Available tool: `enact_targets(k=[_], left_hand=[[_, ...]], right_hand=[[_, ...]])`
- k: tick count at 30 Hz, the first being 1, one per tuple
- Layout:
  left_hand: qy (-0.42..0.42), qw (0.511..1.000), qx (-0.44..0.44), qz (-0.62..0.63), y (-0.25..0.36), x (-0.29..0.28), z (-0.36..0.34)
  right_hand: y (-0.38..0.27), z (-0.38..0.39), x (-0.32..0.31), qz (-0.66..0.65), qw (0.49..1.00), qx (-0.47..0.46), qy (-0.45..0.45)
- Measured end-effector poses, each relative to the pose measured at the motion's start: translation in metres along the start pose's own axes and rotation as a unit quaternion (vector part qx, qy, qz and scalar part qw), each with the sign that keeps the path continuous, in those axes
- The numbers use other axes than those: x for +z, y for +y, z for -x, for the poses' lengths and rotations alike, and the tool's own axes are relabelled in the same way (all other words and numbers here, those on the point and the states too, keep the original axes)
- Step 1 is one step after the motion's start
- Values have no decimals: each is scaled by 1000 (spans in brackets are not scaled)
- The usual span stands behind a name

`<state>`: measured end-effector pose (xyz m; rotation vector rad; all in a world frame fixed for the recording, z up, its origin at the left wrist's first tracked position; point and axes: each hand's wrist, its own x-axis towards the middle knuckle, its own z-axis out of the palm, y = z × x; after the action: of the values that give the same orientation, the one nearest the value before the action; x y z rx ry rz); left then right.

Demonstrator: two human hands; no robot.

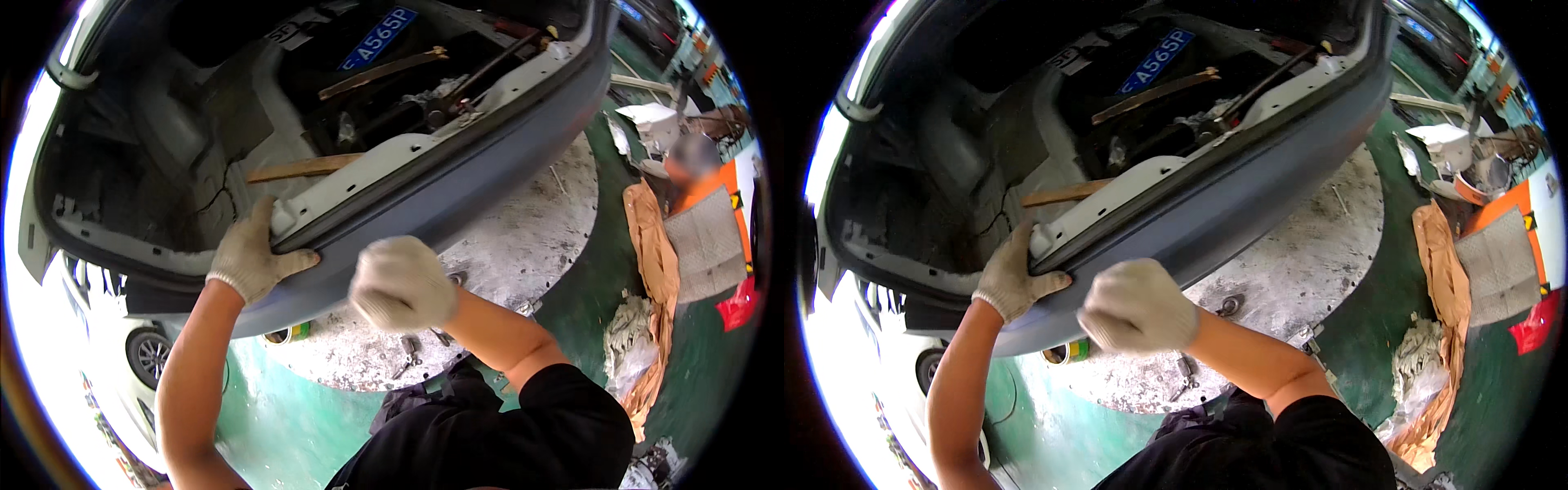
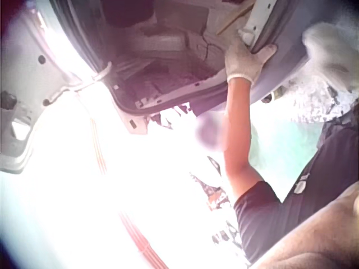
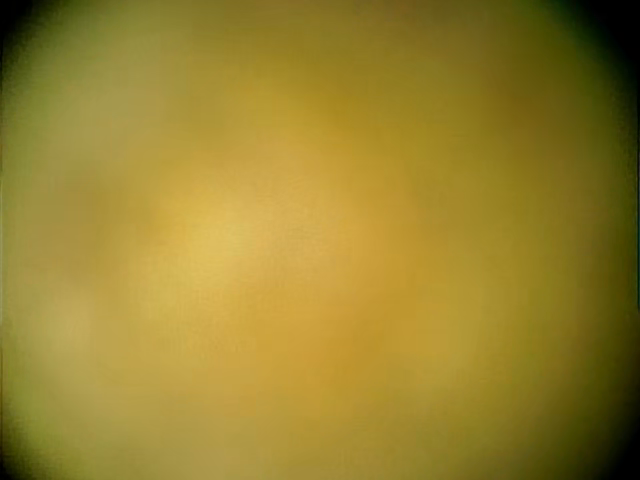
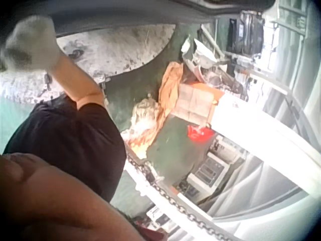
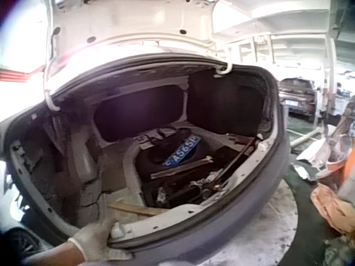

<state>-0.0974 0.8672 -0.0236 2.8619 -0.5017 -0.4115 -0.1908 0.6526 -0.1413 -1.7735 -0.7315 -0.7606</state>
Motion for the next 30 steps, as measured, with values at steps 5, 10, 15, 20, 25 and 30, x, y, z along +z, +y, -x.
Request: enact_targets(k=[5, 10, 15, 20, 25, 30], left_hand=[[-13, 1000, 11, 9, -6, 0, -7], [-24, 998, -17, 53, 3, -3, -1], [-21, 1000, -17, 6, -10, -2, 11], [-28, 999, 4, 15, -6, -5, 10], [20, 999, 32, 34, -16, 0, 9], [38, 999, 21, 30, -5, 6, 5]], right_hand=[[18, 4, 2, 30, 994, -104, 4], [22, -5, -5, -39, 994, -98, -17], [3, 17, -31, -48, 998, 27, -10], [38, 26, -33, 74, 997, 5, -17], [11, -10, -12, -8, 999, 45, -13], [-14, -21, -69, -52, 992, 101, 46]])
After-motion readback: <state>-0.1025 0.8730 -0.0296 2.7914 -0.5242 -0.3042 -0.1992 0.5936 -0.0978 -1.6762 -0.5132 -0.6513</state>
